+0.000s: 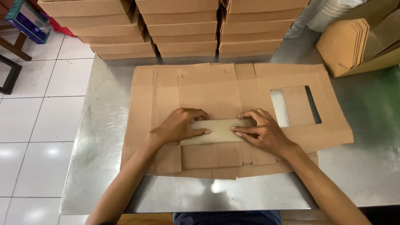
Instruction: Assembling cardboard boxes with plastic windows by folding flaps and securing components.
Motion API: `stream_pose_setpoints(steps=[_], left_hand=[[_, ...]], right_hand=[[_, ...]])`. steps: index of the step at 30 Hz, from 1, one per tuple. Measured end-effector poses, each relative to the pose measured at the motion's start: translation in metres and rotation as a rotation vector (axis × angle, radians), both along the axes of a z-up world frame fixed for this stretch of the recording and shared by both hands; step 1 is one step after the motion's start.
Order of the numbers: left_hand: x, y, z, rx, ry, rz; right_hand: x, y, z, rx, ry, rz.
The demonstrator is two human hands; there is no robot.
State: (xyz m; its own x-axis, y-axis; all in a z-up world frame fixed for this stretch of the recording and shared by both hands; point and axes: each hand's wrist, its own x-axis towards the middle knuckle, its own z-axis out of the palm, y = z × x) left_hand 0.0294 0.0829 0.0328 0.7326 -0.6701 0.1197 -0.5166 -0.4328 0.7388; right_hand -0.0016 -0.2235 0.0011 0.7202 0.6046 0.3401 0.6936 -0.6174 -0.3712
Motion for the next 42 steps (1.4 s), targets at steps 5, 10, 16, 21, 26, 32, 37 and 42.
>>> stream_pose_setpoints(steps=[5,10,16,21,26,32,37,42], left_hand=[[0.008,0.012,-0.039,-0.059,-0.315,0.066],[0.01,0.012,-0.047,-0.088,-0.249,0.127],[0.01,0.012,-0.051,-0.035,-0.248,0.125],[0.01,0.011,-0.047,-0.047,-0.263,0.127],[0.009,0.011,-0.053,-0.048,-0.275,0.119],[0.011,0.011,-0.052,-0.039,-0.307,0.113],[0.007,0.007,-0.019,0.021,-0.343,0.091],[0.01,0.011,-0.04,0.074,-0.396,0.075]], right_hand=[[0.004,-0.002,-0.004,0.074,0.139,0.012],[0.007,-0.004,0.006,-0.034,0.275,-0.051],[0.019,0.02,0.015,-0.206,0.399,-0.135],[0.025,0.05,0.019,-0.248,0.39,-0.087],[0.028,0.083,0.016,-0.256,0.397,-0.027],[0.028,0.12,0.01,-0.208,0.382,-0.003],[0.019,0.141,0.012,-0.125,0.379,-0.019],[0.013,0.141,0.017,-0.119,0.396,-0.017]])
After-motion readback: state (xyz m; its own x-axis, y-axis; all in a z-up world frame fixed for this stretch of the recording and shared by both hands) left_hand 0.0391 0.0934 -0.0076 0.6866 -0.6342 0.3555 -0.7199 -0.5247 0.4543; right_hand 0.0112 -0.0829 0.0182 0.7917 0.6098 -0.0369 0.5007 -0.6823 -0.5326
